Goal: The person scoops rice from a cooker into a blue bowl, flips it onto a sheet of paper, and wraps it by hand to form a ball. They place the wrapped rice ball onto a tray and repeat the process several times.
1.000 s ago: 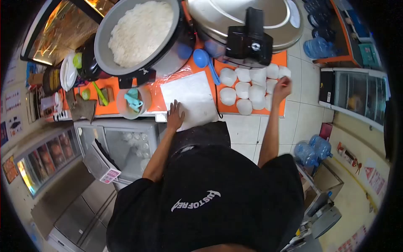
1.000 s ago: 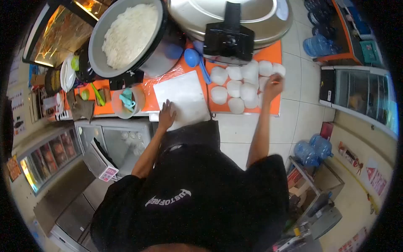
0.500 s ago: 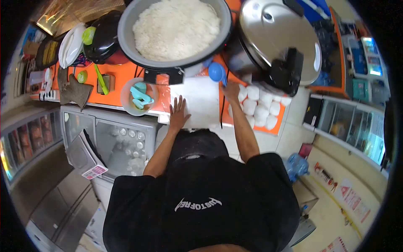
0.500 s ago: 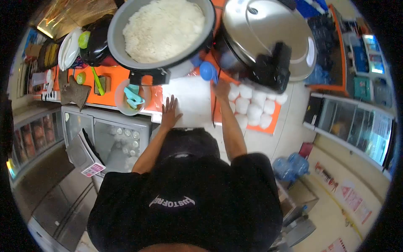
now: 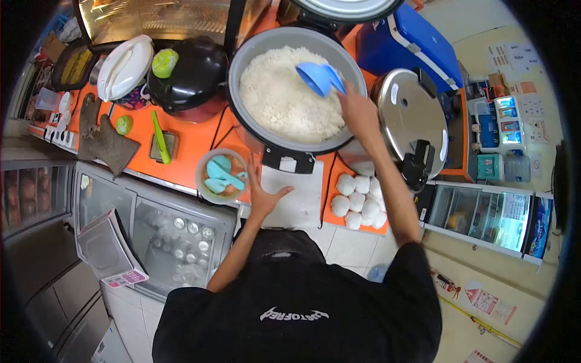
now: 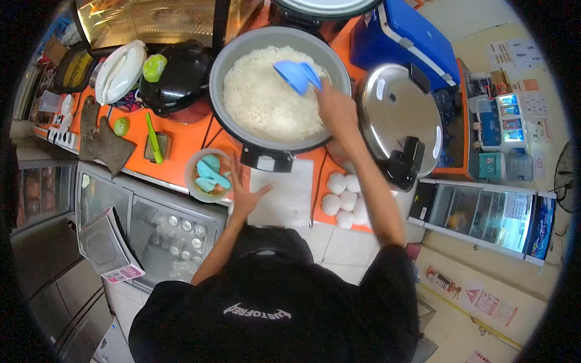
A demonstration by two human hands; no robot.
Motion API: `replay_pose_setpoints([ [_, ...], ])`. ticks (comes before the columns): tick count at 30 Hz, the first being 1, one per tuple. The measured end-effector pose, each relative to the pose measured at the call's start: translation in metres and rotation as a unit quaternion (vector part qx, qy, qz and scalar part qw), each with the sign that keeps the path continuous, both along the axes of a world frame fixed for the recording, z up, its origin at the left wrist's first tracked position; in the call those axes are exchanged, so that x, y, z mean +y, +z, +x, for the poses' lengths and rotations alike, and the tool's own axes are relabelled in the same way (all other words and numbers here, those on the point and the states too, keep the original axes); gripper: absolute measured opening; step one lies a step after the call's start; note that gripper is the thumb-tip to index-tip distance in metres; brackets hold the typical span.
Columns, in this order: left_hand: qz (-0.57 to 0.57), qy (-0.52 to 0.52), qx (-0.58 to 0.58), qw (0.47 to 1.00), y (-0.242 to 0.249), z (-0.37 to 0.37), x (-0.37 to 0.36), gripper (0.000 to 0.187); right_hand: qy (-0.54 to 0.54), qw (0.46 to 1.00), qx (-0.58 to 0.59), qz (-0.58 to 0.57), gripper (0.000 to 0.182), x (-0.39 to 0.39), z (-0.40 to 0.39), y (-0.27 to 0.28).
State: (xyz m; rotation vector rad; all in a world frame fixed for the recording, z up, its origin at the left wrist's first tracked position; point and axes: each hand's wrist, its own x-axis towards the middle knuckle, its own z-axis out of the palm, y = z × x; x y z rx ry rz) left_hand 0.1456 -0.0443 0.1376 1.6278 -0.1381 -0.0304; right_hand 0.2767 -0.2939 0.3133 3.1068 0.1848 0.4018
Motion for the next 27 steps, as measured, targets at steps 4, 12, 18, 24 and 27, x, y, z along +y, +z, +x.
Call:
replay_pose_setpoints([
  [4,-0.008,0.008,-0.020,1.000,0.031,0.026,-0.008,0.140,0.000,0.999,0.009,-0.049,0.023,0.020,0.133,-0.052],
  [12,0.034,0.027,-0.070,0.997,0.030,0.045,-0.001,0.132,0.293,0.917,0.140,-0.231,0.021,0.080,0.183,-0.047],
  [18,0.057,0.022,-0.084,0.995,0.032,0.040,-0.001,0.129,0.217,0.919,0.307,-0.115,0.027,0.064,0.071,-0.046],
  [24,0.098,0.027,-0.051,0.994,0.039,0.049,0.006,0.124,0.150,0.933,0.320,-0.066,0.039,0.029,0.033,-0.009],
  [27,0.099,0.030,-0.057,0.993,0.039,0.047,0.008,0.121,0.142,0.933,0.325,-0.057,0.041,0.059,0.032,-0.058],
])
